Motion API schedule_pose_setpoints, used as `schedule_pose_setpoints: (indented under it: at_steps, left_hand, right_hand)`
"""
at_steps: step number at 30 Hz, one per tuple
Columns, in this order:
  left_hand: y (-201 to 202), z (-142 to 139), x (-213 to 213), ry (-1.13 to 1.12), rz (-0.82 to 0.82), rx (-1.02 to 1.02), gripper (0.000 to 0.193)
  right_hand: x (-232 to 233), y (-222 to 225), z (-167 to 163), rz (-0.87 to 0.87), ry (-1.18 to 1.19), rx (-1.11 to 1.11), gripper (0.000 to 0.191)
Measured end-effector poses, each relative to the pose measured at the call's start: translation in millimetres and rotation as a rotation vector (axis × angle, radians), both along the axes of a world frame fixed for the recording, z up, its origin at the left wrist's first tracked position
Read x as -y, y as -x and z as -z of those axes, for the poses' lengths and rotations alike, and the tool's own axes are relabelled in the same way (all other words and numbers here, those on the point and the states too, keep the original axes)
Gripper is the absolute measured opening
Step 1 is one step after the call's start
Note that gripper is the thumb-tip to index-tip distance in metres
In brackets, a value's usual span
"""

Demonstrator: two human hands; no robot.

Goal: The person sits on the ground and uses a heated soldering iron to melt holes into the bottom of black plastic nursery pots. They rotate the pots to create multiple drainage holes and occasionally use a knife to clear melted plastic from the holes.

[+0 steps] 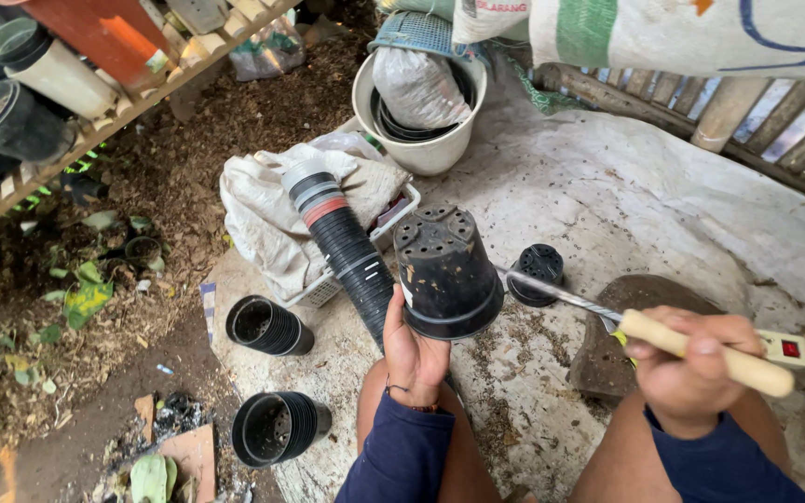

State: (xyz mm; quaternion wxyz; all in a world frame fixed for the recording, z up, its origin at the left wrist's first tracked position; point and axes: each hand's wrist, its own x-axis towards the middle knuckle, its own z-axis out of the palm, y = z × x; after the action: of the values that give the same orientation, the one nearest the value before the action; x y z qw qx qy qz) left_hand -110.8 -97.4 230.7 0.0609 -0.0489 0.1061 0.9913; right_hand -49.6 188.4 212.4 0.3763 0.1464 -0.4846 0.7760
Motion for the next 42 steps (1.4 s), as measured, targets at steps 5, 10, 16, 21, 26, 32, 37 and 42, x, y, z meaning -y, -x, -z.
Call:
schedule_pose_setpoints:
  at_steps: [5,10,16,21,26,32,37,42]
  left_hand:
    - [0.8,5.5,5.0,-0.026,-0.013,0.028,0.046]
    - [1.8,6.5,-4.7,-0.072,0.03,0.02,0.043]
    - [-10.6,9.9,-33.2,-0.121,0.252,0.022,0.046]
    - [-21.6,15.8,-62.3,-0.137,0.376,0.092,0.046]
    - [-29.9,7.9,-75.3,-0.001,0.361,0.133,0.056]
    - [-32.7,-17.3,-78.3,-0.054,0.3,0.17,0.057]
    - [-38.9,-26.8,-81.0,0.053,0.32,-0.023,0.084]
    - [-41.3,-18.7,-67.6,0.331,0.3,-0.209,0.059]
  right_hand:
    - [-8.9,6.3,1.8,-0.094,0.2,0.057,0.029]
    - [8.1,11.2,-4.8,-0.219,0.351,0.165,0.03]
    - [39.7,23.6,-23.7,-0.115,0.222,0.079,0.04]
    - [53.1,26.0,-27.2,-0.056,0.166,0.006,0.043]
    - [57.6,21.4,-22.4,-0.038,0.112,-0.021,0.044]
    - [59.6,25.1,-24.6,-0.053,0.091,-0.023,0.041]
    - [63.9,23.3,-25.7,-0.066,0.077,-0.044,0.041]
    - [67.5,19.6,-24.8,-0.136,0.101,-0.062,0.041]
